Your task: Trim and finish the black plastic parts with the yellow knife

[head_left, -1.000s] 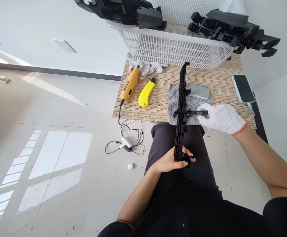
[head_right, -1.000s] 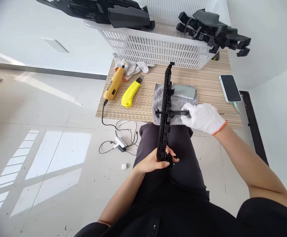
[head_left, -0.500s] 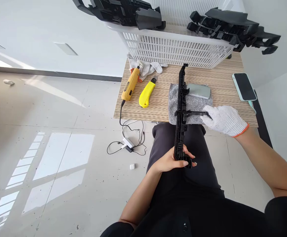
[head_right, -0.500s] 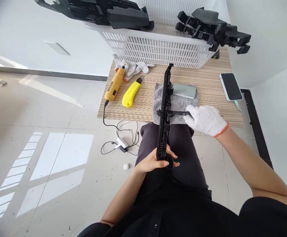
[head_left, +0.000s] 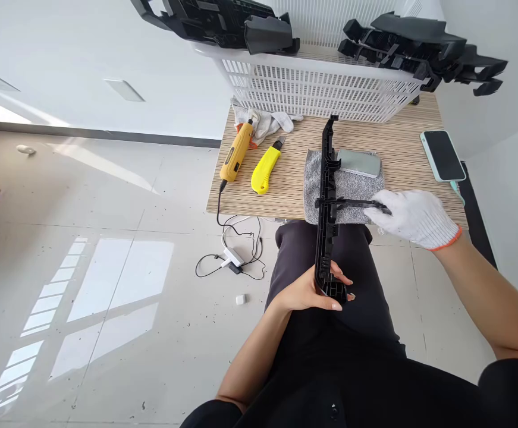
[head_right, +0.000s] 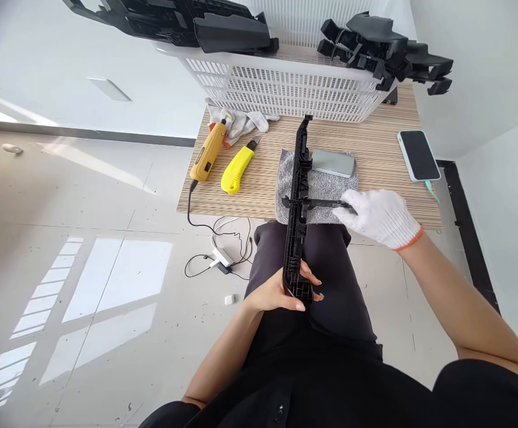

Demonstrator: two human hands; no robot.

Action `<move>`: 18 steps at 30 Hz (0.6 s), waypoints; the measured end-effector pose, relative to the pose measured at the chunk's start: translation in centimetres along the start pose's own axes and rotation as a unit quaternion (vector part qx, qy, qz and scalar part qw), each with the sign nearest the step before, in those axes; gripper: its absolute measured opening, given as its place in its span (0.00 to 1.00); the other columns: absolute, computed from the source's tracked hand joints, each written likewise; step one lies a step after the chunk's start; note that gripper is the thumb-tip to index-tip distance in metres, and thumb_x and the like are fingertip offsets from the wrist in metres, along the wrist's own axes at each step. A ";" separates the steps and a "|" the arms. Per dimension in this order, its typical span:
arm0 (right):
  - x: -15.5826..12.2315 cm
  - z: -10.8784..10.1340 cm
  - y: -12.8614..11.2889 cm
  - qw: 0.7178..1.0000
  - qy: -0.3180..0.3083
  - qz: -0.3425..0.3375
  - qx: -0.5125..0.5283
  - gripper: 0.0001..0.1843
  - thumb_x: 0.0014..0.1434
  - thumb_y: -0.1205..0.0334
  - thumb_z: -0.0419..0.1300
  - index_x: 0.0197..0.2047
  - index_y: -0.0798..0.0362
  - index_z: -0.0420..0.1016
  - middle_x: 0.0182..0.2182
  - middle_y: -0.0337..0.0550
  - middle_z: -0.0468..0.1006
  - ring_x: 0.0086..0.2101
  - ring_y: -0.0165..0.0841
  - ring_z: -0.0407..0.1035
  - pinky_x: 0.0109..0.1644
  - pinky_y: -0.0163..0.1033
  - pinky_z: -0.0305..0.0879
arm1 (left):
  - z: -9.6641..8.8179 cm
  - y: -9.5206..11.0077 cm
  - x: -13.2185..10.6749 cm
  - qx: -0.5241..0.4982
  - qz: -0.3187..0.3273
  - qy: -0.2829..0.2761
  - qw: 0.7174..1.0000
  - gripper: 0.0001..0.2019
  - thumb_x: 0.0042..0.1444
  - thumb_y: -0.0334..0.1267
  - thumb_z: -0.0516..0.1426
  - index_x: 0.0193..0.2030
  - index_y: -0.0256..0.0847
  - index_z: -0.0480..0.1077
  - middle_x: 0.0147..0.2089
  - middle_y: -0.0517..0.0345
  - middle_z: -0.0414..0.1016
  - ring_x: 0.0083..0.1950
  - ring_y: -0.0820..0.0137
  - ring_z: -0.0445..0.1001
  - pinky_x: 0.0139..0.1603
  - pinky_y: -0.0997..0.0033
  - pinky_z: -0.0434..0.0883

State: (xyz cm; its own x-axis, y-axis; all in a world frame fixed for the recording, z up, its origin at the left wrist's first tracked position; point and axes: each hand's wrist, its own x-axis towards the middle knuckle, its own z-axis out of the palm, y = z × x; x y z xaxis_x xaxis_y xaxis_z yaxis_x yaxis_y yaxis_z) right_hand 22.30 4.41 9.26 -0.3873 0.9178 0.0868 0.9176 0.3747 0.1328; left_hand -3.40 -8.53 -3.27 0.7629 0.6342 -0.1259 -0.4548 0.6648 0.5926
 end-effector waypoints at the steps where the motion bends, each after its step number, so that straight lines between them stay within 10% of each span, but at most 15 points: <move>1: -0.3 -0.1 0.2 1.000 0.010 0.008 0.001 0.30 0.69 0.44 0.48 0.37 0.55 0.84 0.21 0.45 0.74 0.22 0.31 0.57 0.30 0.40 0.39 | 0.0 0.0 0.0 0.006 -0.006 0.001 1.000 0.32 0.45 0.29 0.78 0.53 0.42 0.69 0.57 0.48 0.82 0.51 0.58 0.88 0.56 0.55 0.82; 6: -3.0 -1.1 -0.2 0.998 0.037 0.007 0.042 0.27 0.68 0.44 0.51 0.32 0.55 0.81 0.19 0.45 0.72 0.22 0.33 0.64 0.29 0.40 0.49 | 0.1 0.1 -0.2 0.017 -0.003 0.010 1.000 0.31 0.48 0.31 0.77 0.54 0.42 0.68 0.56 0.47 0.82 0.49 0.60 0.88 0.55 0.56 0.83; 18: -5.6 -1.3 -4.3 0.989 -0.138 0.029 0.049 0.28 0.64 0.36 0.57 0.26 0.50 0.79 0.19 0.49 0.76 0.25 0.42 0.72 0.29 0.42 0.49 | 0.4 0.1 0.1 0.048 -0.019 0.021 0.998 0.29 0.50 0.39 0.77 0.57 0.39 0.76 0.57 0.41 0.84 0.52 0.57 0.87 0.56 0.57 0.82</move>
State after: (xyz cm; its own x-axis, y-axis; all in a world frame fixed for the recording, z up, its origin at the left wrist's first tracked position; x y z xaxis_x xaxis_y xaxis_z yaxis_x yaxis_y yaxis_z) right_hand 20.44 -2.52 9.46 -0.3081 0.9337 -0.1824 0.9467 0.3198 0.0381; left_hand -3.17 -8.51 -2.94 0.7580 0.6264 -0.1817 -0.3779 0.6489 0.6604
